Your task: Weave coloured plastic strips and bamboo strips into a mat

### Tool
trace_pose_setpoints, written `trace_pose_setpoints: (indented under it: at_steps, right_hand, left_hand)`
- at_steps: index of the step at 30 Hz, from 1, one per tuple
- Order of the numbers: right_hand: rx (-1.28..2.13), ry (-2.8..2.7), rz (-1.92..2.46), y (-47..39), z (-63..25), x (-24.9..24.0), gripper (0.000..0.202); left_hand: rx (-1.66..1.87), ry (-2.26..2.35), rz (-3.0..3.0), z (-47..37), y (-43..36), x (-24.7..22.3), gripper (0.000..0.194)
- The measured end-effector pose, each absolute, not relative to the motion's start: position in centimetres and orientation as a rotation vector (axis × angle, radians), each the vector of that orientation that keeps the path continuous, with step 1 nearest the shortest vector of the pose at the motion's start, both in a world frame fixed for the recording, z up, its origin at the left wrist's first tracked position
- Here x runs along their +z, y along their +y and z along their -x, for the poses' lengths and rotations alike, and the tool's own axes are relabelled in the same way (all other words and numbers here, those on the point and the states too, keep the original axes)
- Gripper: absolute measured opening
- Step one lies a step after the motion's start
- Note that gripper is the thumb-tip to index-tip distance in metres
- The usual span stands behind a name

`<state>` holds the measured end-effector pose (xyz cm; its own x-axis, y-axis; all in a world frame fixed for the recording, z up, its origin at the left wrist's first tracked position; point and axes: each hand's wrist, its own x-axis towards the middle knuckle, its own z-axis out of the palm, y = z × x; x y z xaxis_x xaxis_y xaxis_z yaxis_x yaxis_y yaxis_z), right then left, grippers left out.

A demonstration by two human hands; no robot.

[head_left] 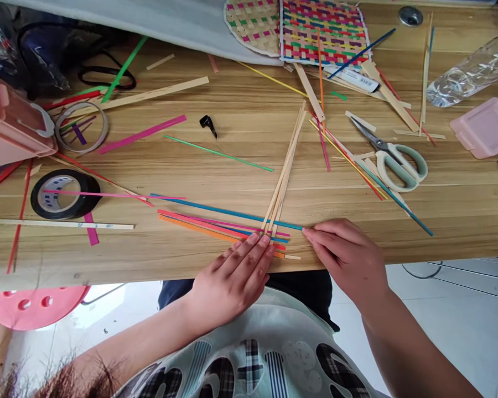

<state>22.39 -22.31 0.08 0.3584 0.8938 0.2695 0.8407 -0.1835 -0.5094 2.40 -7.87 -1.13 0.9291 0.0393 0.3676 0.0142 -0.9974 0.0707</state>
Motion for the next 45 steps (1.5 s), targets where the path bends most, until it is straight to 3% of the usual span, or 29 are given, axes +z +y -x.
trace_pose_setpoints:
  at_steps: [8, 21, 45]
  right_hand:
    - [0.049, -1.403, 2.19, -21.2, -20.5, 0.9, 0.02]
    - [-0.132, -1.486, 2.23, -19.7, -16.9, -0.9, 0.039]
    - [-0.175, -1.457, 2.148, -19.5, -17.0, -0.9, 0.02]
  left_hand:
    - [0.498, 0.048, -2.897, -1.7, -7.8, -0.4, 0.047]
    - [0.24, 0.253, -2.788, -3.9, -4.2, 0.2, 0.047]
    - [0.303, 0.266, -2.774, -3.9, -4.6, 0.2, 0.034]
